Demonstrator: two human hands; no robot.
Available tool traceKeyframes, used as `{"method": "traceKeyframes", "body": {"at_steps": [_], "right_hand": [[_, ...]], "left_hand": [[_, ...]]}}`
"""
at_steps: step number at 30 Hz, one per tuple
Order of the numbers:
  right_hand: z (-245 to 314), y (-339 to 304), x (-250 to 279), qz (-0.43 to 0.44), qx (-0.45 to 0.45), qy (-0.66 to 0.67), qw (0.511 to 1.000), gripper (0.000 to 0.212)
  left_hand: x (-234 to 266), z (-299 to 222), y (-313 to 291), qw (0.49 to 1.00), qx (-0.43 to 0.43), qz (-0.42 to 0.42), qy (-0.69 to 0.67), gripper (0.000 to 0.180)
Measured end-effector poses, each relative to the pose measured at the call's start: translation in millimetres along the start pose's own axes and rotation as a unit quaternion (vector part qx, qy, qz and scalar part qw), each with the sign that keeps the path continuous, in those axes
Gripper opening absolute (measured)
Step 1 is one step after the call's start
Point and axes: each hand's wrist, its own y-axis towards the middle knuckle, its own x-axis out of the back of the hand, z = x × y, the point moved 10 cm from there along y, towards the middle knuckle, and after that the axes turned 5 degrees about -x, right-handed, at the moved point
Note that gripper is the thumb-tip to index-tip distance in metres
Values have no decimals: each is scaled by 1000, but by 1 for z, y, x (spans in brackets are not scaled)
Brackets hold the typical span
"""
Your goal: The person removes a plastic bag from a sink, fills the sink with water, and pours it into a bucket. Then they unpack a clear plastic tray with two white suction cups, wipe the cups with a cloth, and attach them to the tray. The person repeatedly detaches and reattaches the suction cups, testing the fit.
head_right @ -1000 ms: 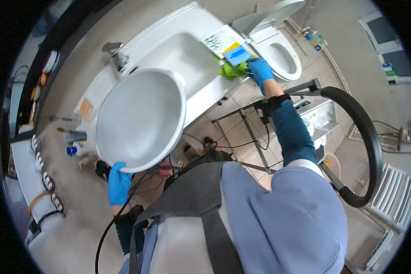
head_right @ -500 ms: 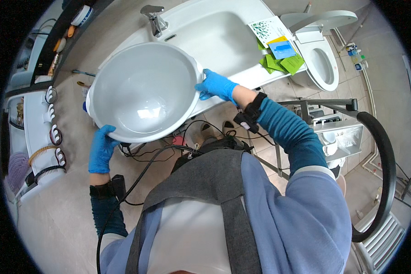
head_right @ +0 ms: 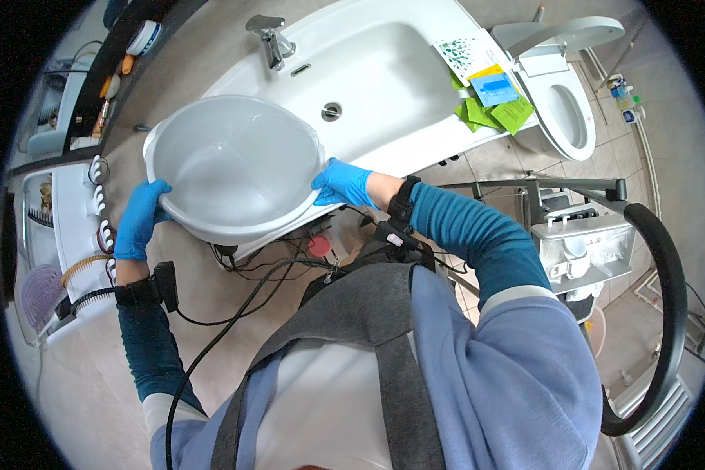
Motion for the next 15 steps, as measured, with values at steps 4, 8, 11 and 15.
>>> {"method": "traceKeyframes", "body": {"at_steps": [4, 8, 11, 15], "right_hand": [[-9, 4, -12, 48, -16, 37, 998, 31], [-16, 6, -16, 68, -20, 68, 995, 25], [-21, 8, -21, 105, -39, 77, 991, 27], [-21, 9, -23, 115, -37, 80, 989, 22]], "left_hand": [[1, -17, 9, 999, 1, 6, 52, 40], [-2, -27, 19, 996, 10, 14, 83, 42], [-4, -35, 27, 996, 6, 12, 91, 43], [-8, -50, 35, 993, -11, 13, 121, 46]]}}
